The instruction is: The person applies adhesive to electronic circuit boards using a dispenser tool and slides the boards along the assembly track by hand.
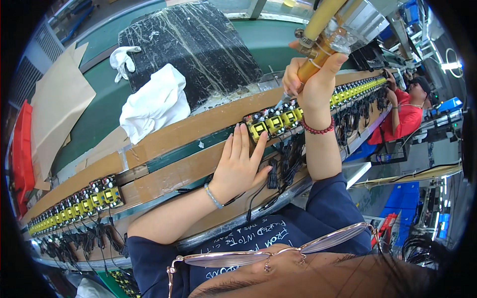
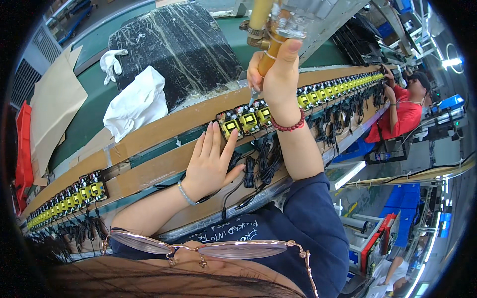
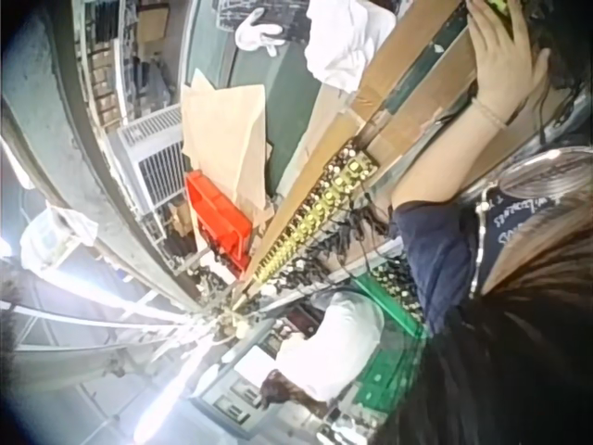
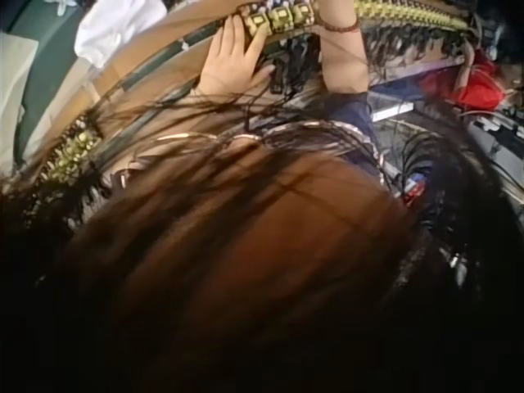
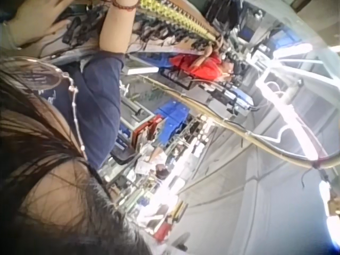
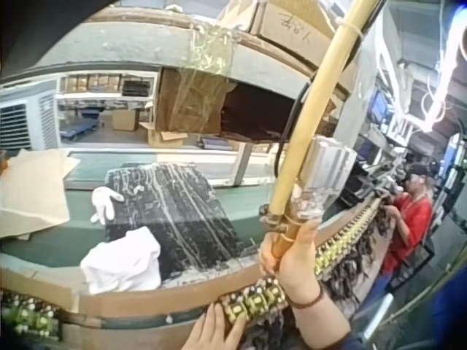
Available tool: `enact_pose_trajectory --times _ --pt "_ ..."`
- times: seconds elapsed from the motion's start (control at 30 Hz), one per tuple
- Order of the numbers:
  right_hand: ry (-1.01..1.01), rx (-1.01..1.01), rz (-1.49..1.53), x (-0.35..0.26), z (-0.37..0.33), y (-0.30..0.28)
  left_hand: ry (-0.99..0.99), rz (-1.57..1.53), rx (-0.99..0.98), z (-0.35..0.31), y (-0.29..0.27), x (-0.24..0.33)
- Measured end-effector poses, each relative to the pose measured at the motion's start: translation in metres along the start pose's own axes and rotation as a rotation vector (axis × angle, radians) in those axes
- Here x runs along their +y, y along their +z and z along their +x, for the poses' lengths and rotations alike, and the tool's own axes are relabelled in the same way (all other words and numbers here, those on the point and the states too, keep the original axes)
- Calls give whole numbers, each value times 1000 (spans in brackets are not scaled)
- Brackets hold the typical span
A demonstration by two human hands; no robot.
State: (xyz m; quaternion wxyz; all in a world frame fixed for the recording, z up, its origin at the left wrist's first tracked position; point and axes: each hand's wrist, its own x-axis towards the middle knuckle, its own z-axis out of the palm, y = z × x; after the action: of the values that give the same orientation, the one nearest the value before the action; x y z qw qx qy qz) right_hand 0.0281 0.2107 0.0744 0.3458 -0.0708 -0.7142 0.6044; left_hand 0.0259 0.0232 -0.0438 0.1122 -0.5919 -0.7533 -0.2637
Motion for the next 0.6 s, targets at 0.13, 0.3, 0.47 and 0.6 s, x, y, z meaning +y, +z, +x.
enact_pose_trajectory --times 0.13,0.3,0.47,0.6 --pt "48 47 73 7 -5 -1 2 19 -4 0 0 -1" --pt "50 84 68 12 -8 1 -6 28 1 -1 2 -1" --pt "15 16 35 -4 -9 14 -6 15 25 -4 3 -2" --pt "42 -37 95 -15 -5 15 1 16 35 -6 7 -4"
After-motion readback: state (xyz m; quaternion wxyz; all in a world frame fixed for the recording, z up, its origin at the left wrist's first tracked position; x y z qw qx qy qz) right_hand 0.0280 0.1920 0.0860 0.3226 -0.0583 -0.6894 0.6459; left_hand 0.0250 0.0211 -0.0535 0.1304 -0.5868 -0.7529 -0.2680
